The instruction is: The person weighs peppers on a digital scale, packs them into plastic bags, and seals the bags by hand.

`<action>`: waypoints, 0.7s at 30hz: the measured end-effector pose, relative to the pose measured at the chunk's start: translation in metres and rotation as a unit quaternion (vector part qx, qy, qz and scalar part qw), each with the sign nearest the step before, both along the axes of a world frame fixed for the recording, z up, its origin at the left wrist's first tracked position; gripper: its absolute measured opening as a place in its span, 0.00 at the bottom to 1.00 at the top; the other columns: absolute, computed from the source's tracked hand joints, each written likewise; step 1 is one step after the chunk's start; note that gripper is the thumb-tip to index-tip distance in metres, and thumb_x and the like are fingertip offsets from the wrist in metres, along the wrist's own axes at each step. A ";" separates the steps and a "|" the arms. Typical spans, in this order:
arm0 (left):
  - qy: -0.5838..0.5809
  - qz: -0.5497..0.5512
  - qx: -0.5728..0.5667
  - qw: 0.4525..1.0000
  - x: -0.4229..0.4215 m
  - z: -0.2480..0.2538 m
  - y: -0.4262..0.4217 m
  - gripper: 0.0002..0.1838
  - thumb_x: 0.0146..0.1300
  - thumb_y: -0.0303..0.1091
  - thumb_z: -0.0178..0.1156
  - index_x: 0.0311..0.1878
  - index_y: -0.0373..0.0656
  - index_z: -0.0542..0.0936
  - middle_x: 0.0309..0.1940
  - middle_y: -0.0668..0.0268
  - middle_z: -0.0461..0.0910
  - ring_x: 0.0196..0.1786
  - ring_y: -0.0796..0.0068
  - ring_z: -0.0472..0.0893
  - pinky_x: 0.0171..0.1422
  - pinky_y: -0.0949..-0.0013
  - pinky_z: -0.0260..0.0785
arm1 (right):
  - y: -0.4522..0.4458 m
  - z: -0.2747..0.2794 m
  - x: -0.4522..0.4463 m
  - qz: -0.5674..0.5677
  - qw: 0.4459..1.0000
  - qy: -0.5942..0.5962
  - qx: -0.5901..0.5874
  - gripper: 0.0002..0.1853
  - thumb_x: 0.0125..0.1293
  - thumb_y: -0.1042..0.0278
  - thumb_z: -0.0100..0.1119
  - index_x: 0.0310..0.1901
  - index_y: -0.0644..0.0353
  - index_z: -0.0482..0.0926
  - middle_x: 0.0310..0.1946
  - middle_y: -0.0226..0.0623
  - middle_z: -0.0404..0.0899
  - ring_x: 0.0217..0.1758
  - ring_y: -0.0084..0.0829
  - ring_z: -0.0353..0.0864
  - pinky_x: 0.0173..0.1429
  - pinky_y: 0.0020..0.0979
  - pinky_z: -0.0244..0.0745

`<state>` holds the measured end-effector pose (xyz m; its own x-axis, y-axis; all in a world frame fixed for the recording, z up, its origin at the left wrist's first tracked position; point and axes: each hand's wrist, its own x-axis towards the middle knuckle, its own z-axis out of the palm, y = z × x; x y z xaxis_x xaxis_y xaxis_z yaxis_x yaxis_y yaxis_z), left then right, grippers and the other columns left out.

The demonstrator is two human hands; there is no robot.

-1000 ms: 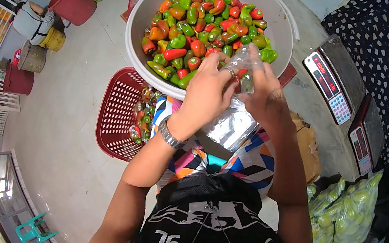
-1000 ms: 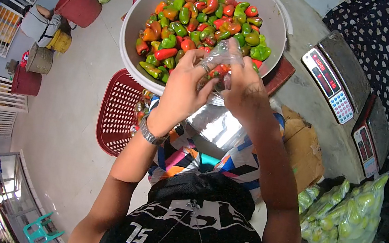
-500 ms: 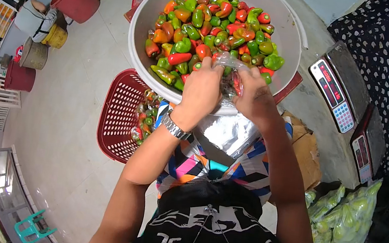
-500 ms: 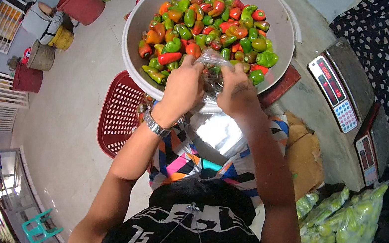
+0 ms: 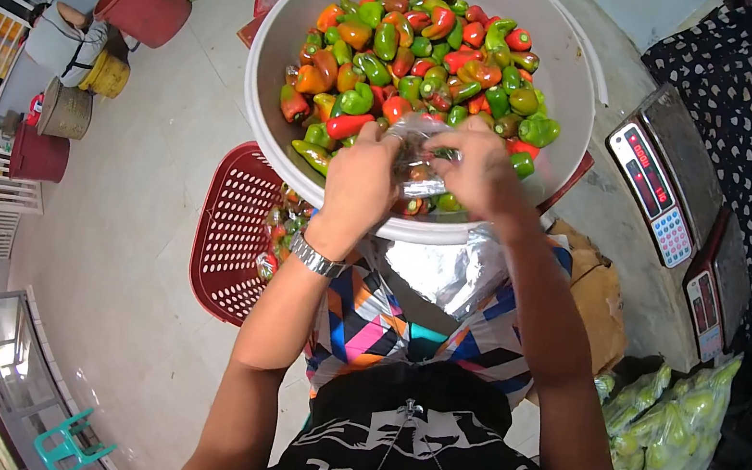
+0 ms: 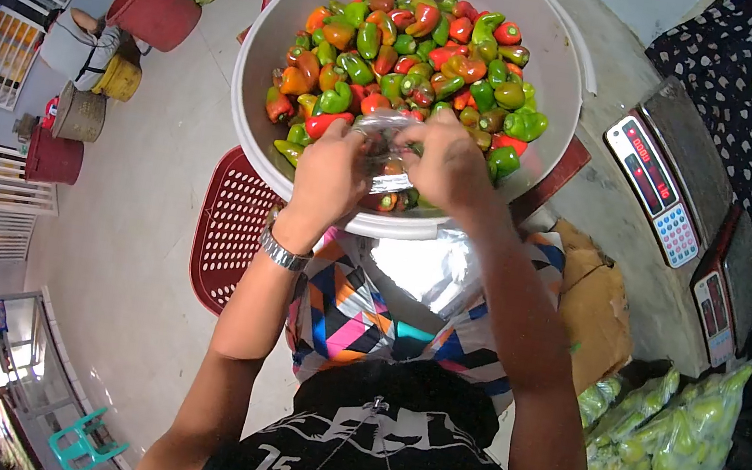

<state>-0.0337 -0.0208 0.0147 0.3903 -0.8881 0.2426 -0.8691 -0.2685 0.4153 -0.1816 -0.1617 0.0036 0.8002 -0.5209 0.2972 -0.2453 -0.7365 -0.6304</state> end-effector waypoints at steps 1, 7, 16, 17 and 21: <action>0.002 0.028 -0.018 0.999 0.004 -0.002 0.001 0.16 0.53 0.23 0.65 0.47 0.38 0.83 0.48 0.48 0.79 0.39 0.41 0.84 0.46 0.45 0.79 | -0.016 0.008 0.002 0.089 0.991 -0.095 0.035 0.12 0.60 0.70 0.75 0.46 0.59 0.90 0.40 0.41 0.85 0.50 0.37 0.84 0.58 0.35 0.79; 0.070 0.207 -0.254 0.942 0.016 0.001 0.012 0.10 0.60 0.19 0.64 0.45 0.30 0.79 0.41 0.49 0.78 0.42 0.45 0.81 0.47 0.52 0.74 | -0.161 -0.054 0.046 -0.022 0.985 0.100 -0.138 0.25 0.62 0.74 0.67 0.61 0.48 0.84 0.60 0.42 0.82 0.62 0.44 0.81 0.68 0.41 0.76; 0.219 0.223 -0.249 0.917 0.016 0.008 0.017 0.28 0.65 0.18 0.64 0.69 0.38 0.78 0.62 0.58 0.83 0.55 0.72 0.82 0.63 0.68 0.74 | -0.241 -0.041 0.083 -0.108 0.969 0.015 0.222 0.30 0.60 0.55 0.78 0.62 0.58 0.81 0.56 0.46 0.85 0.61 0.36 0.83 0.67 0.38 0.77; 0.218 0.222 -0.249 0.917 0.016 0.007 0.017 0.27 0.65 0.18 0.64 0.68 0.38 0.78 0.61 0.59 0.84 0.55 0.73 0.82 0.62 0.68 0.74 | -0.250 -0.041 0.089 -0.080 0.943 -0.050 0.320 0.33 0.60 0.54 0.78 0.63 0.60 0.80 0.56 0.42 0.85 0.61 0.34 0.82 0.67 0.38 0.76; 0.222 0.236 -0.233 0.917 0.014 0.009 0.018 0.24 0.65 0.18 0.63 0.65 0.38 0.80 0.58 0.61 0.85 0.53 0.76 0.81 0.58 0.71 0.73 | -0.211 -0.011 0.127 -0.065 0.886 -0.118 0.444 0.37 0.60 0.47 0.80 0.65 0.60 0.80 0.57 0.35 0.85 0.63 0.29 0.80 0.70 0.35 0.72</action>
